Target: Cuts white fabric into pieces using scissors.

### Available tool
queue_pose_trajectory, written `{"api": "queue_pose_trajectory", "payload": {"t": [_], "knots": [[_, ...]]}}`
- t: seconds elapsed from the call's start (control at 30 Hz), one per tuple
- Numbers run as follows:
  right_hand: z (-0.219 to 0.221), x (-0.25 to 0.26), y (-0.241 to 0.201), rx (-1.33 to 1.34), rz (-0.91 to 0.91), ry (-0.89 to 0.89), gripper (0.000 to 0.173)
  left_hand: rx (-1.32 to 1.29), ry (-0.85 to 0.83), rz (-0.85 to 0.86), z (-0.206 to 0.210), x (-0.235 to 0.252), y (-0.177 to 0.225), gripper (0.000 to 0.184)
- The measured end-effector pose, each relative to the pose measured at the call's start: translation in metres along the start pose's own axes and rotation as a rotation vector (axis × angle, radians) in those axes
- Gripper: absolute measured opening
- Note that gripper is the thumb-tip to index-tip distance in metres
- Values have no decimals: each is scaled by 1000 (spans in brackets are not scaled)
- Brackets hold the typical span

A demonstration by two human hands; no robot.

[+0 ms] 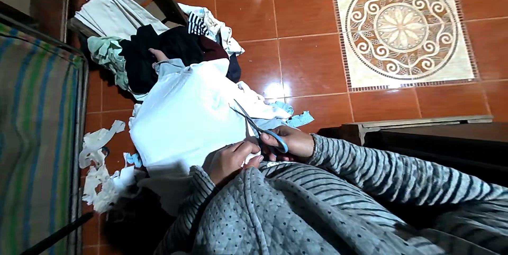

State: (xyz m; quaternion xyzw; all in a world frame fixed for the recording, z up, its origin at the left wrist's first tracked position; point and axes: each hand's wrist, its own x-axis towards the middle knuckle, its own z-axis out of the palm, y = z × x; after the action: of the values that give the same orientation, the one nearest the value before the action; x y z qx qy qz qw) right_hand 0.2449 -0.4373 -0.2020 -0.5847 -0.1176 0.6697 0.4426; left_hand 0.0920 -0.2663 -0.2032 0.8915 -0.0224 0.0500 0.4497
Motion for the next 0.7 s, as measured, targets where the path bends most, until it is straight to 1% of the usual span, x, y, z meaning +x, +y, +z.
{"api": "queue_pose_trajectory", "payload": {"t": [0.13, 0.3, 0.53, 0.63, 0.7], "knots": [[4, 1, 2, -7, -31, 28, 44, -7, 3, 9, 0, 0, 0, 17], [9, -2, 7, 66, -54, 52, 37, -21, 21, 23, 1, 0, 0, 17], [4, -16, -1, 181, 109, -21, 49, -22, 32, 20, 1, -1, 2, 17], [6, -11, -2, 201, 93, -46, 54, -30, 29, 25, 1, 0, 3, 16], [9, -4, -4, 210, 60, -53, 53, -53, 15, 25, -1, 0, 4, 16]]}}
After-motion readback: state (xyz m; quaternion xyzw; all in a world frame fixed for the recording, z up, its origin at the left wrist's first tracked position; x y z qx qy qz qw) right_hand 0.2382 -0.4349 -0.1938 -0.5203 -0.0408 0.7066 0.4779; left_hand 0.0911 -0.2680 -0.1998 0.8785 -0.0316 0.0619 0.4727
